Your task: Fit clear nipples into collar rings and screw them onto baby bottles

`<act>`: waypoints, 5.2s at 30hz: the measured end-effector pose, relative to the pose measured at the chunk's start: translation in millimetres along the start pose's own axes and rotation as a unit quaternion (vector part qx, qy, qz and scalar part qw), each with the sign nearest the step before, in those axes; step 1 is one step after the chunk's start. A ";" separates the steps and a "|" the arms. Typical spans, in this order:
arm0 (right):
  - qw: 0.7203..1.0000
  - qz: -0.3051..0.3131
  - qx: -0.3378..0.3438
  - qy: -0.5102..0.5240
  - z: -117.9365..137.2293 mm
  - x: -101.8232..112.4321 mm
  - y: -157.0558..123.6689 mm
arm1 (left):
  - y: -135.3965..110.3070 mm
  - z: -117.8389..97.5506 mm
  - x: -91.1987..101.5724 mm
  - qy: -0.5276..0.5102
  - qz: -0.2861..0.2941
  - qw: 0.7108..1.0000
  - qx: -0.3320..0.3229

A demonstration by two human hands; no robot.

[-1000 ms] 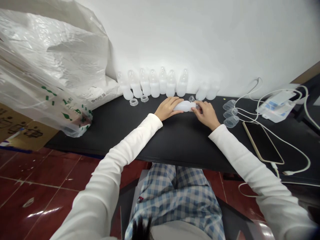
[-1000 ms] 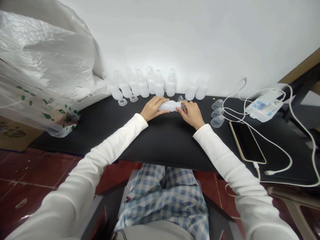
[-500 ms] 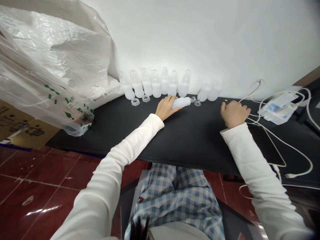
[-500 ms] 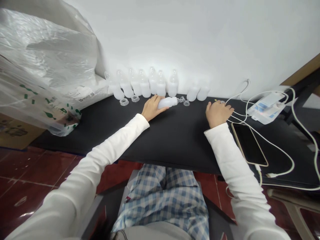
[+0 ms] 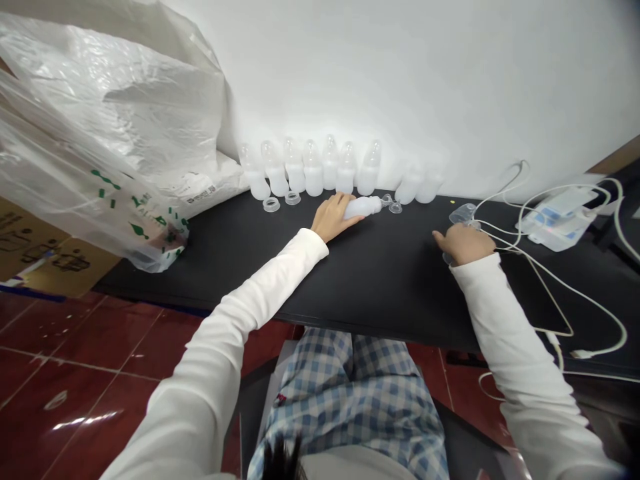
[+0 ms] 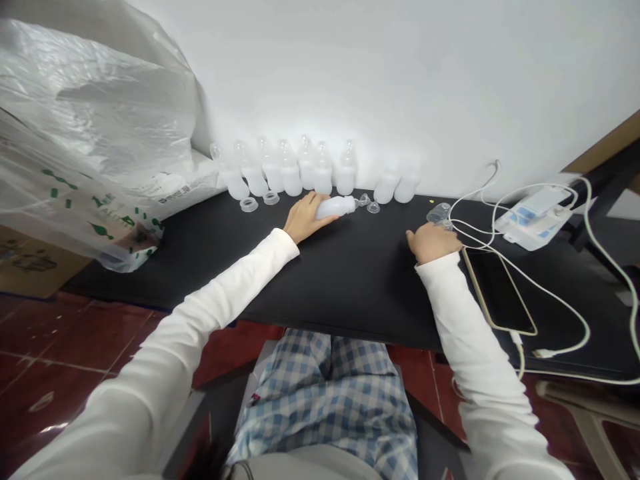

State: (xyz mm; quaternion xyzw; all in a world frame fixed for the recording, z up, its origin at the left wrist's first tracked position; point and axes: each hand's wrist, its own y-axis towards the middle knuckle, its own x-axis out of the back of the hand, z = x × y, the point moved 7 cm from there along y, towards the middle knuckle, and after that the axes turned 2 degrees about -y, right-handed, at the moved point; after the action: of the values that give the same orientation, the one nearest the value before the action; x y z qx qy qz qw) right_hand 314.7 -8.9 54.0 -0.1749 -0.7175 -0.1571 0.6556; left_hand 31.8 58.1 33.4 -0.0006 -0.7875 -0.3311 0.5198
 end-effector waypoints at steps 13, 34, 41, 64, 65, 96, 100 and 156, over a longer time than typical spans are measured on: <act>0.885 -0.215 0.280 0.304 54.5 -15.7 18.5 | -1.4 -0.4 -3.6 -0.037 -0.024 0.997 -0.056; 0.726 -0.265 0.339 0.537 66.0 1.9 -13.4 | -6.4 -22.0 -7.0 -0.407 0.084 0.909 0.011; 0.800 -0.230 0.265 0.486 68.0 -2.0 -15.4 | -9.6 -31.5 -10.1 -0.424 0.087 0.899 0.060; 0.784 -0.135 0.364 0.484 81.0 -6.0 -12.0 | -5.1 -6.1 -25.9 -0.491 0.125 0.850 0.146; 0.788 -0.139 0.363 0.478 79.8 -5.2 -11.6 | -4.8 -6.0 -23.4 -0.485 0.118 0.856 0.136; 0.821 -0.081 0.256 0.503 70.9 -19.7 8.7 | -8.4 -38.3 -5.3 -0.094 0.022 0.983 -0.153; 0.846 -0.104 0.241 0.465 70.5 -24.5 17.6 | -8.0 -41.2 -2.2 -0.063 -0.003 0.986 -0.156; 0.937 -0.284 0.186 0.084 74.5 -15.9 31.4 | 58.6 -26.1 -67.0 -0.012 0.052 0.978 0.202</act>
State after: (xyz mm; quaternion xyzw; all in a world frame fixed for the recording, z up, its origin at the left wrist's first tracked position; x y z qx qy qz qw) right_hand 264.3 52.1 31.3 0.1746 -0.6958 -0.2148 0.6627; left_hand 104.1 113.2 15.3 0.0597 -0.8434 -0.1377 0.5159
